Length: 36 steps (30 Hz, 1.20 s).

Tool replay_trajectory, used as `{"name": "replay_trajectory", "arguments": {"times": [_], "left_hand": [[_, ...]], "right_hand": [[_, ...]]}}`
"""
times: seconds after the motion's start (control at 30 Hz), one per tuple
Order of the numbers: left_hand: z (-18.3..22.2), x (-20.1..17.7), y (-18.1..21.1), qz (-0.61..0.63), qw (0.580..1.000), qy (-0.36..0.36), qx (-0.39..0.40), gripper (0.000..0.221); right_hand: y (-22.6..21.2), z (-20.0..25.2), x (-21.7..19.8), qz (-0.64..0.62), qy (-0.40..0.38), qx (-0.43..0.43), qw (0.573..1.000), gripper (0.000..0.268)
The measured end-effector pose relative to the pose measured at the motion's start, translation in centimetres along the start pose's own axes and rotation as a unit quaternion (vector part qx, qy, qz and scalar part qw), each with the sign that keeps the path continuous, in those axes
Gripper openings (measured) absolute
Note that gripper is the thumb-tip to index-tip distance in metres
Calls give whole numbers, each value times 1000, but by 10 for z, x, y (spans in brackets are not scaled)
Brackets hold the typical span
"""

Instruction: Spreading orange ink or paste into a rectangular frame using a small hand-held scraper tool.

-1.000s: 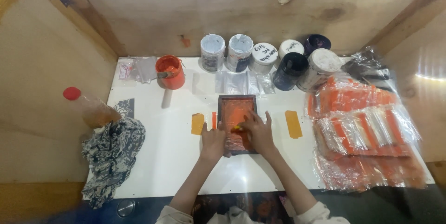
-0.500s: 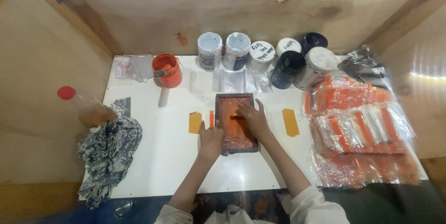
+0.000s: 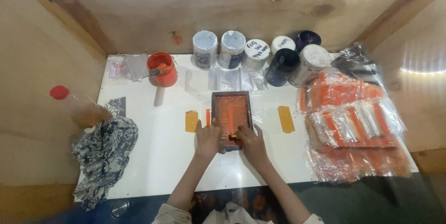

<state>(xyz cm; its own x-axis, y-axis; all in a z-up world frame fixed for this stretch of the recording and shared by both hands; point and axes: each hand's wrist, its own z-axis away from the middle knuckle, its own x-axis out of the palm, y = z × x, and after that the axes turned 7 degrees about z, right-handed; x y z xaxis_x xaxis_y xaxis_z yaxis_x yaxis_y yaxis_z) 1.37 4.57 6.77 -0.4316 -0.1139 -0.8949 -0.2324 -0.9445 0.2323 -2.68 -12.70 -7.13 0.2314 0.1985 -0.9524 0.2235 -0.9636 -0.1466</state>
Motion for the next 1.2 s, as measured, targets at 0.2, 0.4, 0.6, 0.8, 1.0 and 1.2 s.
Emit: {"name": "replay_trajectory", "arguments": {"times": [0.2, 0.4, 0.6, 0.8, 1.0, 1.2], "left_hand": [[11, -8, 1, 2, 1000, 15, 5, 13], [-1, 10, -3, 4, 1000, -5, 2, 17], [15, -10, 3, 1, 1000, 15, -2, 18], [6, 4, 1, -14, 1000, 15, -6, 35], [22, -10, 4, 10, 1000, 22, -1, 24], [17, -7, 5, -4, 1000, 28, -5, 16]], "right_hand": [[10, -26, -1, -45, -32, 81, 995, 15], [14, -79, 13, -40, 0, 93, 995, 11], [-17, -23, -21, -40, -54, 44, 997, 13], [19, -73, -16, 28, 34, 97, 994, 15], [30, -103, 39, 49, 61, 98, 992, 23], [-2, -87, 32, 35, 48, 69, 996, 18]]}}
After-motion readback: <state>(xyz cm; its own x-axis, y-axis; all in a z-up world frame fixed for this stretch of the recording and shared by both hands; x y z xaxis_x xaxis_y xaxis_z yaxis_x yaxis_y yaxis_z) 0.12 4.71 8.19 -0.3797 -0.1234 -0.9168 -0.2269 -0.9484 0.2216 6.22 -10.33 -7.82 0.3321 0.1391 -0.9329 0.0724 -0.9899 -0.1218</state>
